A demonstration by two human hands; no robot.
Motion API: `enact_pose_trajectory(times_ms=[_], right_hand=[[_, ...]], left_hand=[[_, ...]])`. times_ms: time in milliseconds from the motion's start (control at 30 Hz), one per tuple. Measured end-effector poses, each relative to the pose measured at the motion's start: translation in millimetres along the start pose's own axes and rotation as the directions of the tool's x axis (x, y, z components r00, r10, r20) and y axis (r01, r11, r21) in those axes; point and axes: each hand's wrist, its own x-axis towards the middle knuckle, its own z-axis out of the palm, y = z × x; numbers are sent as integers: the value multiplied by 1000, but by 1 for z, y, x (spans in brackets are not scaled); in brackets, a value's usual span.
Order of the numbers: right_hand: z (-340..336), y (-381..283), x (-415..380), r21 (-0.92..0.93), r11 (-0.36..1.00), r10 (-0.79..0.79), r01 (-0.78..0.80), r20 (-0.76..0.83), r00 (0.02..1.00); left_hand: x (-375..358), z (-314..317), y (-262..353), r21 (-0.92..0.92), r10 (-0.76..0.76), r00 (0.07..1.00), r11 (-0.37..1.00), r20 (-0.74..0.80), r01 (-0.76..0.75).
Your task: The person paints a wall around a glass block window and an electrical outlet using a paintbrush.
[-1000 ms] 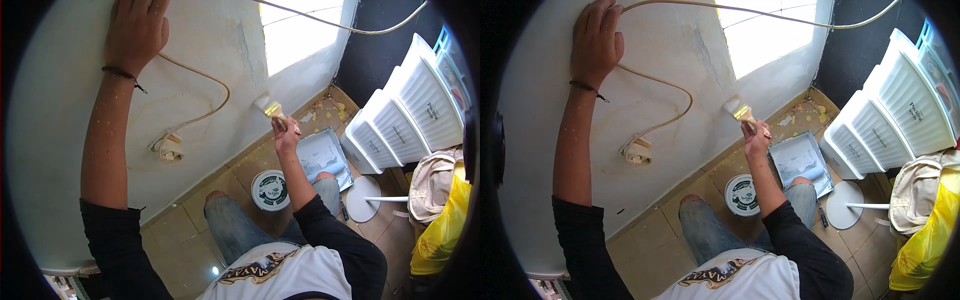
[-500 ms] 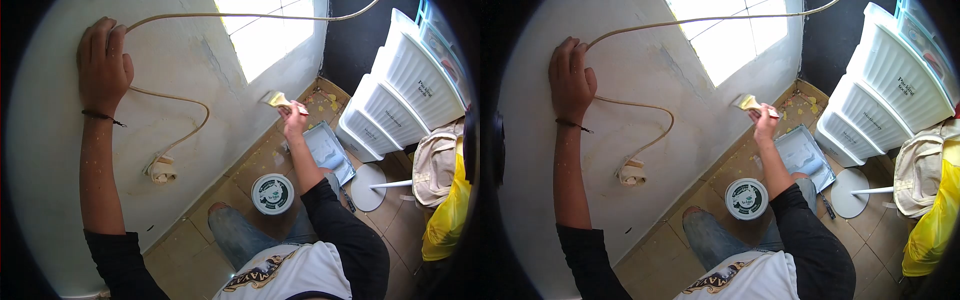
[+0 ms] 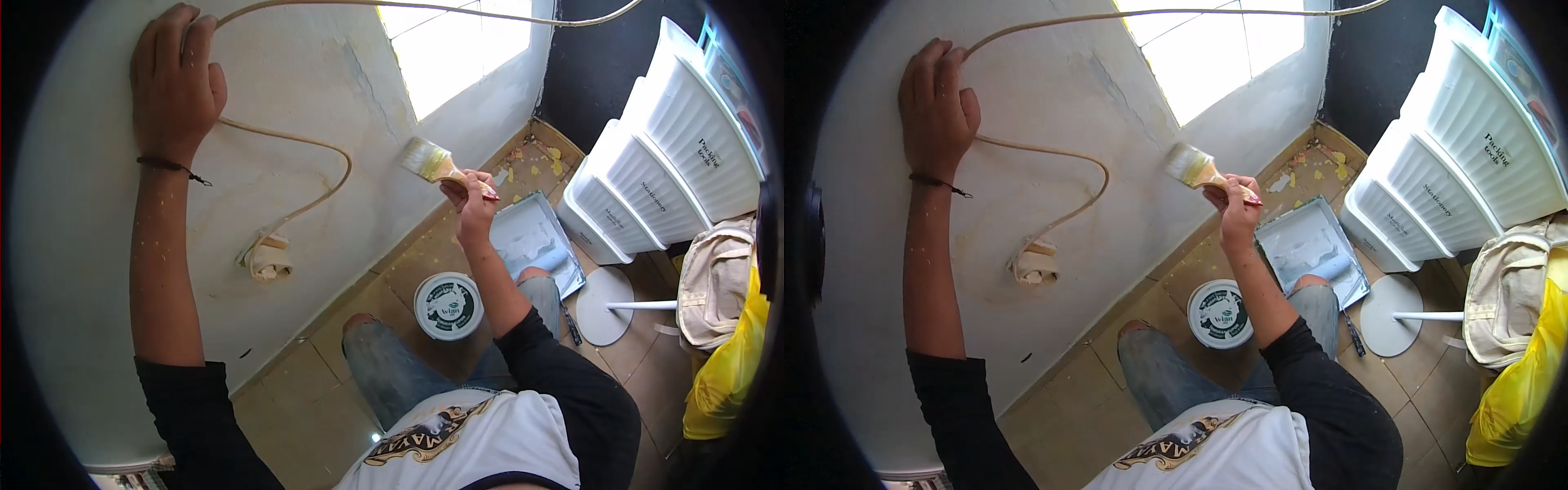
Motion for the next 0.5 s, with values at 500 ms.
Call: enact_pose_trajectory(times_ms=[500], right_hand=[[-249, 37, 52, -949, 141, -312, -282, -313, 897]], left_hand=[[-2, 1, 6, -22, 30, 988, 999, -149, -34]])
